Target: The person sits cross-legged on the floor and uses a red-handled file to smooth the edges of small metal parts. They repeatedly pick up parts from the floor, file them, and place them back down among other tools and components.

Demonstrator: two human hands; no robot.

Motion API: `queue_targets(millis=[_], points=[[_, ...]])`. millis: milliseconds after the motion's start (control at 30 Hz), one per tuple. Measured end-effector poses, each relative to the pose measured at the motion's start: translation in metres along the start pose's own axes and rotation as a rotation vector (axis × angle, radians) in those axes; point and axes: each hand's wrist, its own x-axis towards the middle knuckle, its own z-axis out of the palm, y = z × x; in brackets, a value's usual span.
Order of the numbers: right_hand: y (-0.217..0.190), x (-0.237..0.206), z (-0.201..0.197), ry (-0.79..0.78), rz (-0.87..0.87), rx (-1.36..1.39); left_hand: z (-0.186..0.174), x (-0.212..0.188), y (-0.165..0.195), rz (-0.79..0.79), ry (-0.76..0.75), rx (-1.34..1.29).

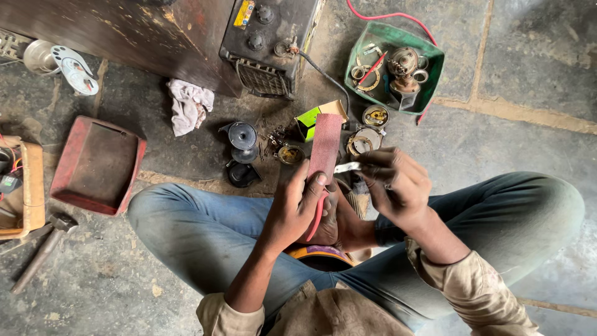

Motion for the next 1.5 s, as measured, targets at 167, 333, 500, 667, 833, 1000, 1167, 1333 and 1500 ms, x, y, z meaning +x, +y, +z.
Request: queue_targets(millis=[167,333,500,667,833,1000,1167,1333,1500], points=[[-0.005,0.002,0.003,0.004,-0.013,-0.005,-0.001,0.000,0.005,-0.043,-0.015,-0.051],[-0.006,0.000,0.004,0.001,0.014,-0.007,-0.002,-0.001,0.001,-0.042,-0.003,-0.038],[-0.003,-0.006,0.007,-0.012,0.087,0.029,-0.003,0.002,-0.004,-0.012,0.032,-0.018],[0.009,-0.026,0.024,0.009,0.584,0.264,-0.010,0.004,-0.011,-0.025,0.067,-0.117],[0.031,-0.055,0.052,-0.038,0.956,0.841,-0.019,0.005,-0.043,-0.011,0.098,-0.259],[0.039,-0.086,0.093,-0.240,1.204,1.107,-0.012,0.029,-0.114,0.061,0.373,-0.292],[0.051,-0.122,0.127,-0.497,1.459,0.960,0.001,0.035,-0.192,-0.200,0.501,-0.679],[0.082,-0.148,0.154,-0.545,1.262,0.830,-0.033,0.041,-0.243,-0.178,0.671,-0.441],[0.116,-0.171,0.186,-0.995,0.734,-0.029,-0.060,0.049,-0.242,-0.052,0.742,-0.338]])
